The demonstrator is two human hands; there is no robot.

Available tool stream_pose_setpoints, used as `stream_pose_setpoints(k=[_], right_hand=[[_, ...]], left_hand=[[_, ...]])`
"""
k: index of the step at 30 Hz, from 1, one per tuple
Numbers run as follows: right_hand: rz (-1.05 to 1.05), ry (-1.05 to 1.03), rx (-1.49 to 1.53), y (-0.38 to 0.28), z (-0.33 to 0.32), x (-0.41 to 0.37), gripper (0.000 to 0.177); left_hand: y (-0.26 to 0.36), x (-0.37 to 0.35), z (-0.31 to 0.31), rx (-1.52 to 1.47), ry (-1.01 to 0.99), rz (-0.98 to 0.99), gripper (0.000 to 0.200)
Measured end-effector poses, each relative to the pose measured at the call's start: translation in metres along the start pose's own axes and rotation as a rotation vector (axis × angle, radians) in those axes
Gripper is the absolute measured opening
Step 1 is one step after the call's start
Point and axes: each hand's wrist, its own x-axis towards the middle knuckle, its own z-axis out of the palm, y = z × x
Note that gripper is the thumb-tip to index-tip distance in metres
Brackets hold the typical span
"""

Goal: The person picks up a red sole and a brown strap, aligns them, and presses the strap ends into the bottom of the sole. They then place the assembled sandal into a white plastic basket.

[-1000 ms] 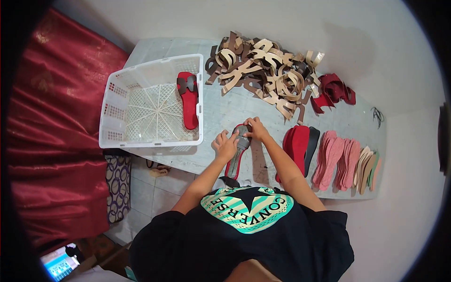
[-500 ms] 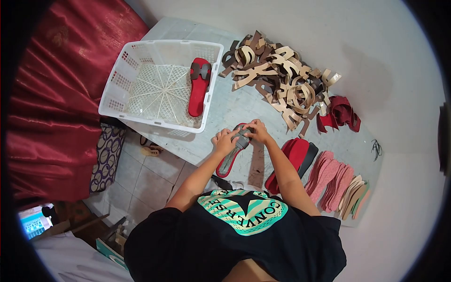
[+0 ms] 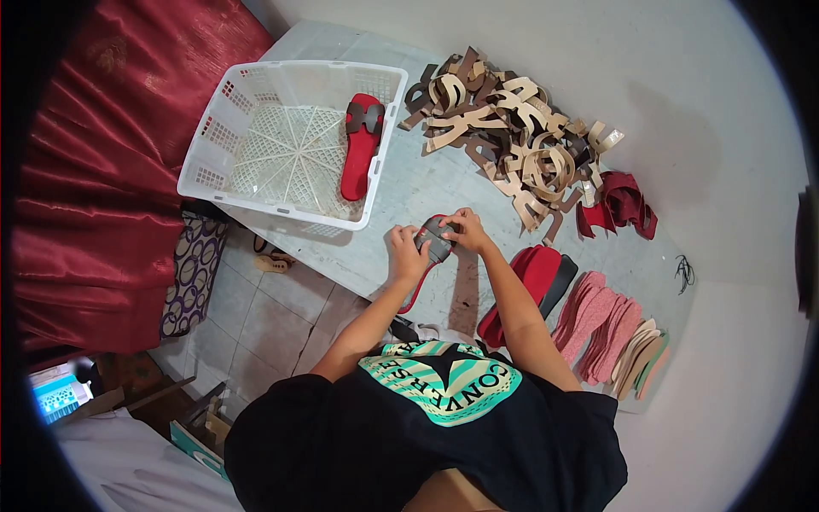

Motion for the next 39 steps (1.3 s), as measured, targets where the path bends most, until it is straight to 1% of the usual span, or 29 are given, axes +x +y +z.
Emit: stream_pose_setpoints(k=[1,2,4,5,7,11,13,14,16,17,19,20,21,22,23,25,29,31,32,34,35,37,38,39], right_hand=[[-0.003,-0.004,-0.002,0.000,-0.001,0.000,0.032],[-0.007,-0.009,-0.004,-0.001,0.000,0.000,0.032],[0.014,-0.032,0.009,-0.002,-0.002,0.000,0.033],[0.034,-0.051,0.019,-0.002,-0.004,0.001,0.033],[0.037,-0.064,0.016,-0.005,-0.006,0.002,0.033],[0.066,-0.130,-0.013,-0.003,-0.006,0.007,0.033],[0.065,-0.141,-0.009,-0.003,-0.006,0.008,0.032],[0.067,-0.145,-0.007,-0.003,-0.007,0.008,0.032],[0.074,-0.143,-0.007,-0.004,-0.008,0.008,0.032],[0.080,-0.139,-0.006,-0.005,-0.008,0.008,0.032],[0.082,-0.150,0.014,-0.004,-0.009,0.008,0.032],[0.085,-0.156,0.034,-0.004,-0.009,0.008,0.033],[0.086,-0.157,0.036,-0.004,-0.008,0.008,0.033],[0.074,-0.147,-0.009,-0.003,-0.007,0.008,0.033],[0.063,-0.137,-0.054,-0.003,-0.007,0.007,0.033],[0.062,-0.132,-0.050,-0.004,-0.008,0.005,0.033],[0.054,-0.135,0.004,-0.006,-0.008,0.006,0.032],[0.054,-0.135,-0.003,-0.004,-0.007,0.006,0.032],[0.053,-0.135,-0.012,-0.003,-0.007,0.006,0.033],[0.042,-0.127,-0.011,-0.001,-0.006,0.007,0.033],[0.029,-0.121,-0.012,0.000,-0.005,0.007,0.032],[0.027,-0.121,-0.009,0.000,-0.005,0.006,0.032],[0.024,-0.120,-0.006,0.001,-0.005,0.006,0.032],[0.025,-0.121,-0.006,0.000,-0.006,0.006,0.032]], left_hand=[[0.004,-0.001,-0.002,0.117,0.118,-0.009,0.028],[0.002,-0.002,-0.002,0.119,0.116,-0.012,0.028],[-0.003,-0.001,-0.005,0.177,-0.185,-0.240,0.033],[-0.005,0.000,-0.006,0.179,-0.185,-0.240,0.033],[-0.002,0.005,-0.010,0.223,-0.330,-0.271,0.038],[-0.003,0.012,-0.008,0.291,-0.400,-0.270,0.035],[-0.001,0.012,-0.009,0.431,-0.365,-0.105,0.032],[0.001,0.013,-0.009,0.431,-0.366,-0.108,0.032],[0.001,0.012,-0.006,0.529,-0.355,0.042,0.031],[0.002,0.013,-0.005,0.529,-0.356,0.038,0.031],[0.000,0.013,-0.002,0.654,-0.334,0.194,0.028],[0.000,0.013,-0.001,0.656,-0.336,0.192,0.028],[0.001,0.014,0.000,0.734,-0.385,0.221,0.028],[0.001,0.016,0.001,0.812,-0.433,0.253,0.028],[0.001,0.018,0.002,0.811,-0.435,0.254,0.028],[0.000,0.018,0.005,0.887,-0.476,0.321,0.028],[-0.004,0.019,0.003,0.835,-0.496,0.322,0.028],[-0.002,0.020,-0.009,0.591,-0.463,0.276,0.026],[-0.003,0.021,-0.010,0.591,-0.464,0.277,0.026],[-0.008,0.022,-0.010,0.444,-0.459,0.228,0.022],[-0.010,0.021,-0.010,0.443,-0.460,0.227,0.022],[-0.013,0.019,-0.012,0.340,-0.338,0.303,0.018],[-0.015,0.017,-0.012,0.339,-0.339,0.302,0.018],[-0.015,0.015,-0.014,0.277,-0.302,0.300,0.016]])
